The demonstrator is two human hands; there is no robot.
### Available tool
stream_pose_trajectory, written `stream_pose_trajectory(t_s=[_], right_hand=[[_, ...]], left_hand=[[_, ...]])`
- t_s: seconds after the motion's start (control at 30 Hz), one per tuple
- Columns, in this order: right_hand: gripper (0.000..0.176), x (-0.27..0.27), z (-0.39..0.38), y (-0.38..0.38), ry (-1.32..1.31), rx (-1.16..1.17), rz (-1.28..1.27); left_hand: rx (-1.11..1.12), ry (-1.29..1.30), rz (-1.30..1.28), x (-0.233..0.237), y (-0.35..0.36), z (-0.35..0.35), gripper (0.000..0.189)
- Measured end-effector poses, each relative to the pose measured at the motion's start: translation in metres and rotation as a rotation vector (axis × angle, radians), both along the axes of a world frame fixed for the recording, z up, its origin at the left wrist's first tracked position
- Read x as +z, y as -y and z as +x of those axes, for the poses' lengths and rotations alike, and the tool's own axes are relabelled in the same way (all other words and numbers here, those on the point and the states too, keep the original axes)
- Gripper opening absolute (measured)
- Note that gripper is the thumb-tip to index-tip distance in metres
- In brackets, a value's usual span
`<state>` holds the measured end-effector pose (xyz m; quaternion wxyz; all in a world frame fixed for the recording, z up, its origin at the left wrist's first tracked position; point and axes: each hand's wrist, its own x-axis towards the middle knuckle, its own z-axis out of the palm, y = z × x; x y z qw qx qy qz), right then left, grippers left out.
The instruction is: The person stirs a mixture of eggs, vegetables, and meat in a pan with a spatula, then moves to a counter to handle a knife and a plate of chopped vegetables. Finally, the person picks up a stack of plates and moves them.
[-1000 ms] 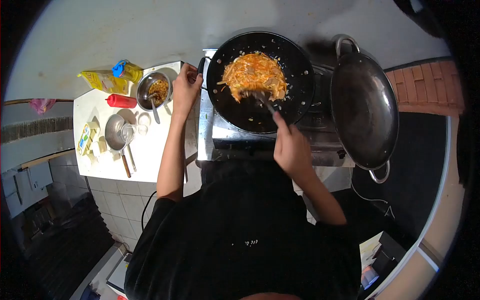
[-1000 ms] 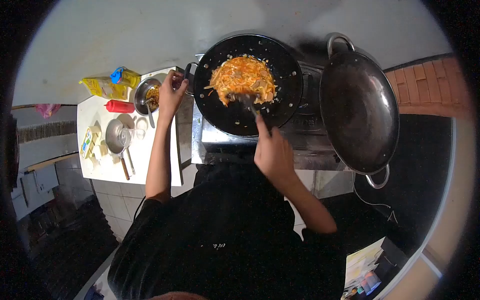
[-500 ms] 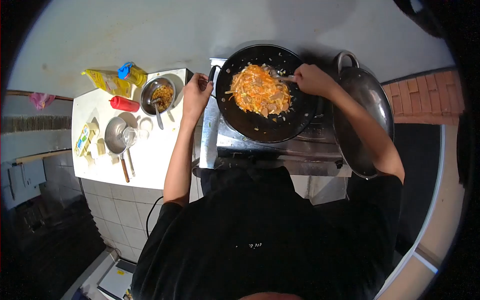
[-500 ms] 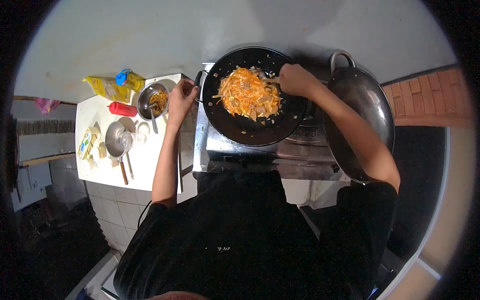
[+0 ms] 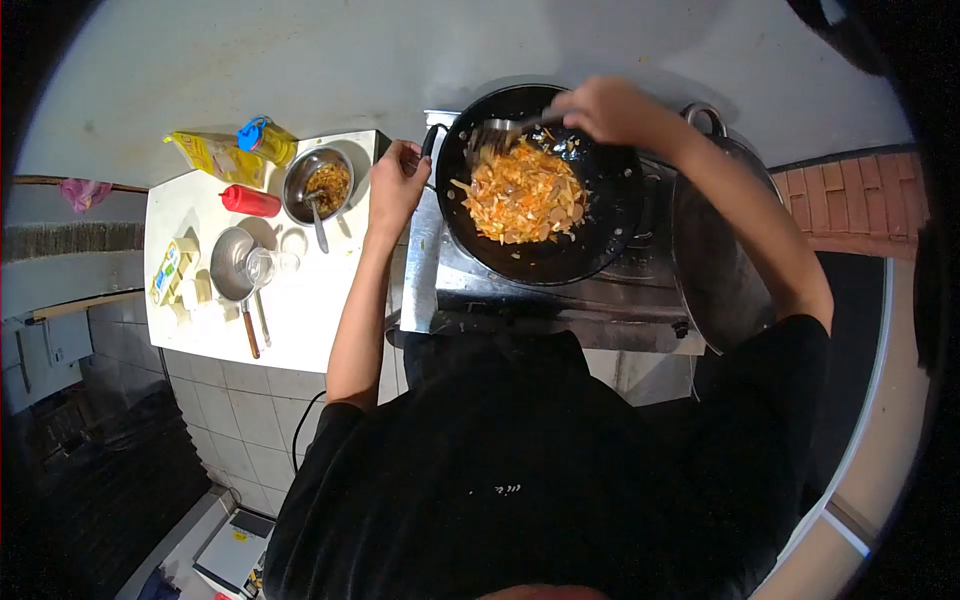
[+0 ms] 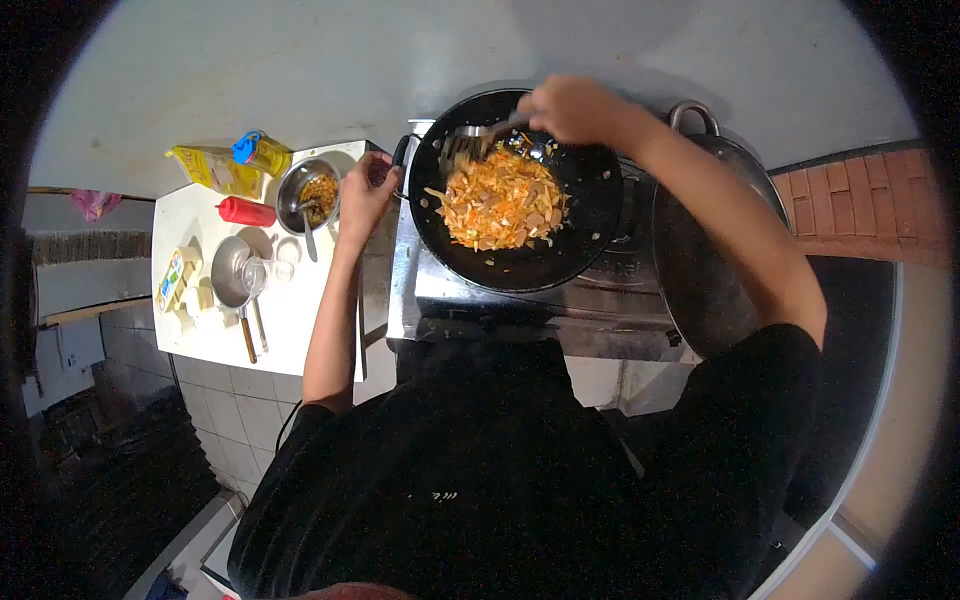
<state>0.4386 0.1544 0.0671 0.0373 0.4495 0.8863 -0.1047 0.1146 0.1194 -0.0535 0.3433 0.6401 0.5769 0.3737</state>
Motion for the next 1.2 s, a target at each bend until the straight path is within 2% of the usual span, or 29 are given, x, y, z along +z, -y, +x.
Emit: stream_pose_trajectory(t_s=[0.03,0.1,0.2,0.23,0.27,0.4,0.47,0.53,0.57,0.6,0.63,0.7,0.77,0.8,0.87,0.97,1.1,1.17,1.2], right_hand=[[0.02,-0.003,-0.006,0.011,-0.031,0.01,-0.139],[0.017,0.002,-0.007,0.039,-0.115,0.014,-0.152],[0.018,0.037,0.001,0.053,-0.005,-0.027,-0.059],[0.017,0.044,0.011,0.053,0.036,-0.162,-0.041],[0.016,0.046,0.021,0.053,0.077,-0.299,-0.023],[0.016,0.024,0.045,0.034,0.286,-0.319,-0.023],[0.02,0.002,0.035,0.03,0.212,-0.499,-0.302],[0.034,-0.02,0.021,0.042,0.056,-0.692,-0.618],[0.038,-0.038,0.027,0.054,-0.141,-0.707,-0.706],[0.033,-0.056,0.027,0.071,-0.294,-0.856,-0.737],[0.032,-0.048,0.016,0.091,-0.384,-0.906,-0.76],[0.03,-0.058,0.015,0.119,-0.377,-0.905,-0.687],[0.028,-0.051,0.01,0.15,-0.428,-0.419,-0.069],[0.028,-0.032,0.001,0.164,-0.426,-0.426,-0.074],[0.025,0.023,-0.025,0.18,-0.225,-0.573,-0.152],[0.024,0.044,-0.025,0.191,-0.261,-0.684,-0.271],[0.024,-0.017,0.002,0.186,-0.347,-0.603,-0.164],[0.024,-0.032,0.007,0.172,-0.191,-0.636,-0.046],[0.024,-0.028,0.011,0.164,-0.194,-0.636,-0.041]], left_hand=[[-0.005,0.02,-0.025,-0.001,-0.001,-0.001,0.021],[-0.004,0.044,-0.06,-0.002,0.001,-0.002,0.02],[0.011,0.042,-0.029,0.003,0.002,-0.001,0.02],[0.01,0.034,-0.031,0.004,0.002,0.0,0.02],[0.006,0.025,-0.032,0.004,0.002,0.0,0.019],[0.006,0.029,-0.039,0.0,0.001,0.001,0.02],[0.013,0.025,-0.015,0.0,0.002,0.002,0.021],[0.015,0.021,0.003,-0.001,0.002,0.0,0.022],[0.021,0.012,0.012,-0.004,0.001,-0.001,0.021],[0.016,0.009,0.011,-0.002,0.001,-0.001,0.021],[0.013,0.008,0.007,0.0,0.003,-0.002,0.021],[0.006,0.015,0.008,-0.001,0.001,-0.004,0.021],[-0.002,0.038,0.025,-0.007,-0.001,-0.004,0.021],[0.019,0.028,0.026,-0.009,0.0,-0.003,0.022],[0.019,0.036,0.012,-0.011,0.001,-0.003,0.022],[0.009,0.053,0.01,-0.008,0.0,-0.003,0.022],[0.007,0.059,-0.025,-0.004,0.001,-0.001,0.02],[0.004,0.049,-0.021,-0.002,0.001,-0.001,0.02],[-0.01,0.052,-0.02,-0.002,0.001,-0.001,0.019]])
